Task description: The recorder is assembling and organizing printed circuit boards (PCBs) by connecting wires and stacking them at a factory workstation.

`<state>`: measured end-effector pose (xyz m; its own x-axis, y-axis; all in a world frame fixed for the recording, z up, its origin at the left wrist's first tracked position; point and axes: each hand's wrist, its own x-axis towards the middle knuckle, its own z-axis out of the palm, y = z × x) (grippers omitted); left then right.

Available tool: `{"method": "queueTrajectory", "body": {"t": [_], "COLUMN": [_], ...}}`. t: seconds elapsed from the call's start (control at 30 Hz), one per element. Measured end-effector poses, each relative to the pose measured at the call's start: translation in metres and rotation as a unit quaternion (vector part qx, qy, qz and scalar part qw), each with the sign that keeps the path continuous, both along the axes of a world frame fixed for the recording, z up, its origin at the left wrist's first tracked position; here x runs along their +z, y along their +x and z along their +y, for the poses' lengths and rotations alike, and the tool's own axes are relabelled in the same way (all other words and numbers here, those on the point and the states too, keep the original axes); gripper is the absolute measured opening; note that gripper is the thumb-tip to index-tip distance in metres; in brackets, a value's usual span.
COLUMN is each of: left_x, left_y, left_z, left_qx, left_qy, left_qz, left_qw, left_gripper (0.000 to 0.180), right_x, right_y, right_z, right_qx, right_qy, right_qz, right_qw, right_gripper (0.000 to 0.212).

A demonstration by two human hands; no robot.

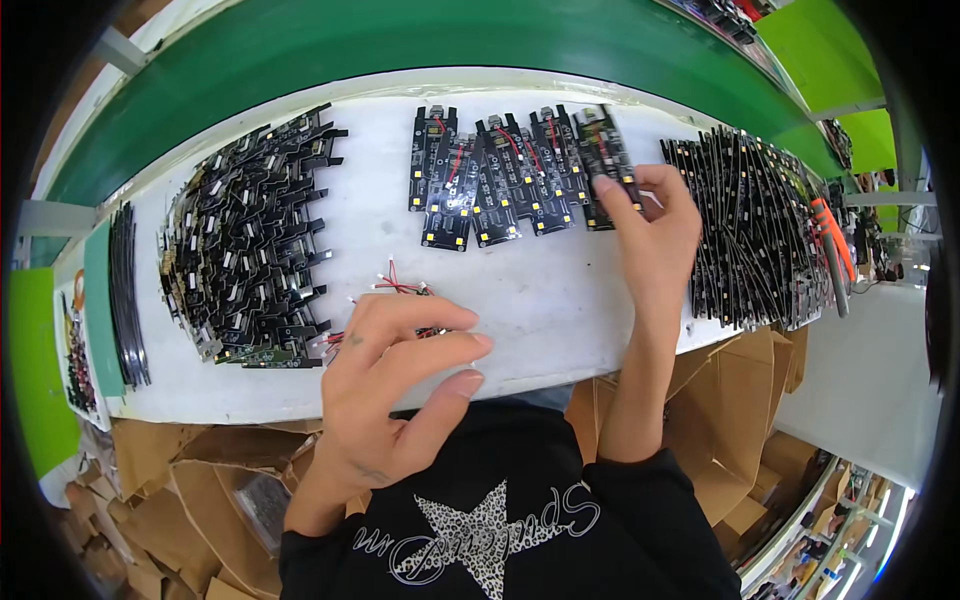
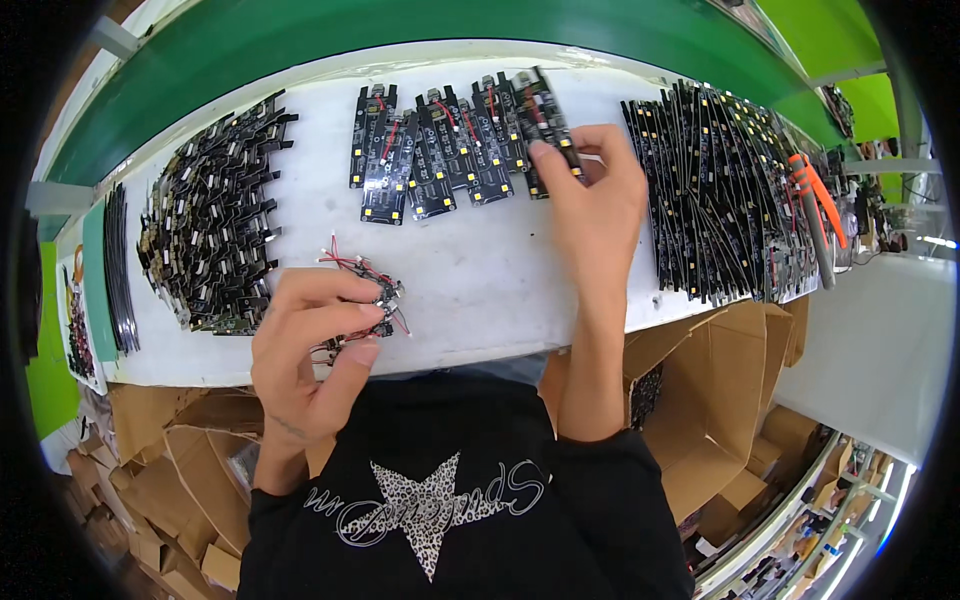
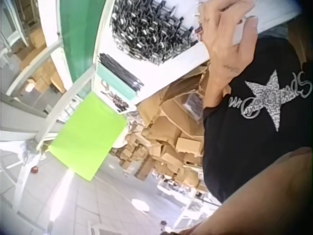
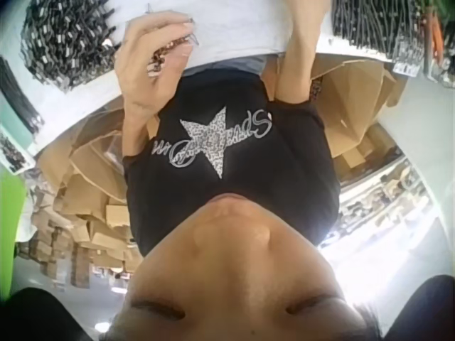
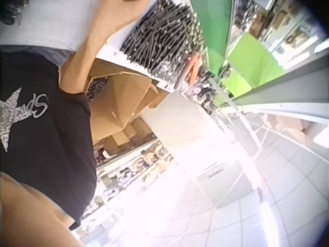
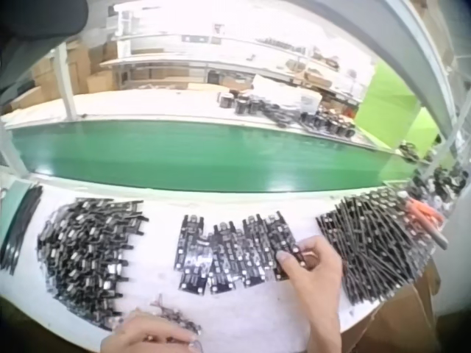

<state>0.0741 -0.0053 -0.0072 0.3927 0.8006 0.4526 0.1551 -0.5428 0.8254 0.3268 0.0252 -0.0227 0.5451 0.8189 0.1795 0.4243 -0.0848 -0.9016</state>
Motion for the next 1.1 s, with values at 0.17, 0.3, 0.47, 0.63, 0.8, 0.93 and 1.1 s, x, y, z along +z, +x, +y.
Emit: {"method": "queueTrajectory", "body": {"t": [0.17, 0.3, 0.47, 0.63, 0.8, 0.93, 1.1], "left_x": [0.004, 0.004, 0.003, 0.001, 0.016, 0.028, 0.022], "left_y": [0.008, 0.034, 0.043, 0.023, 0.007, -0.006, -0.019], "left_z": [-0.002, -0.003, -0.008, -0.003, 0.003, 0.004, 0.0], "left_qx": [-0.127, -0.15, -0.149, -0.102, -0.098, -0.1, -0.08], "left_qy": [-0.174, -0.354, -0.469, -0.476, -0.512, -0.504, -0.412], "left_qz": [-0.073, -0.178, -0.274, -0.203, -0.177, -0.058, -0.055], "left_qw": [0.974, 0.906, 0.826, 0.85, 0.835, 0.856, 0.906], "left_gripper": [0.047, 0.081, 0.034, 0.031, 0.032, 0.027, 0.023], "right_x": [0.001, 0.017, 0.013, 0.027, 0.046, 0.055, 0.067], "right_y": [0.002, -0.028, -0.069, -0.048, -0.032, -0.018, -0.019], "right_z": [-0.012, -0.046, -0.07, -0.065, -0.052, -0.038, -0.035], "right_qx": [-0.044, 0.074, 0.205, 0.312, 0.311, 0.436, 0.478], "right_qy": [0.149, 0.148, 0.099, 0.021, 0.029, -0.013, -0.104], "right_qz": [0.054, 0.217, 0.295, -0.028, 0.069, 0.039, 0.061], "right_qw": [0.986, 0.962, 0.928, 0.949, 0.948, 0.899, 0.87], "right_gripper": [0.024, 0.026, 0.022, 0.033, 0.023, 0.008, 0.011]}}
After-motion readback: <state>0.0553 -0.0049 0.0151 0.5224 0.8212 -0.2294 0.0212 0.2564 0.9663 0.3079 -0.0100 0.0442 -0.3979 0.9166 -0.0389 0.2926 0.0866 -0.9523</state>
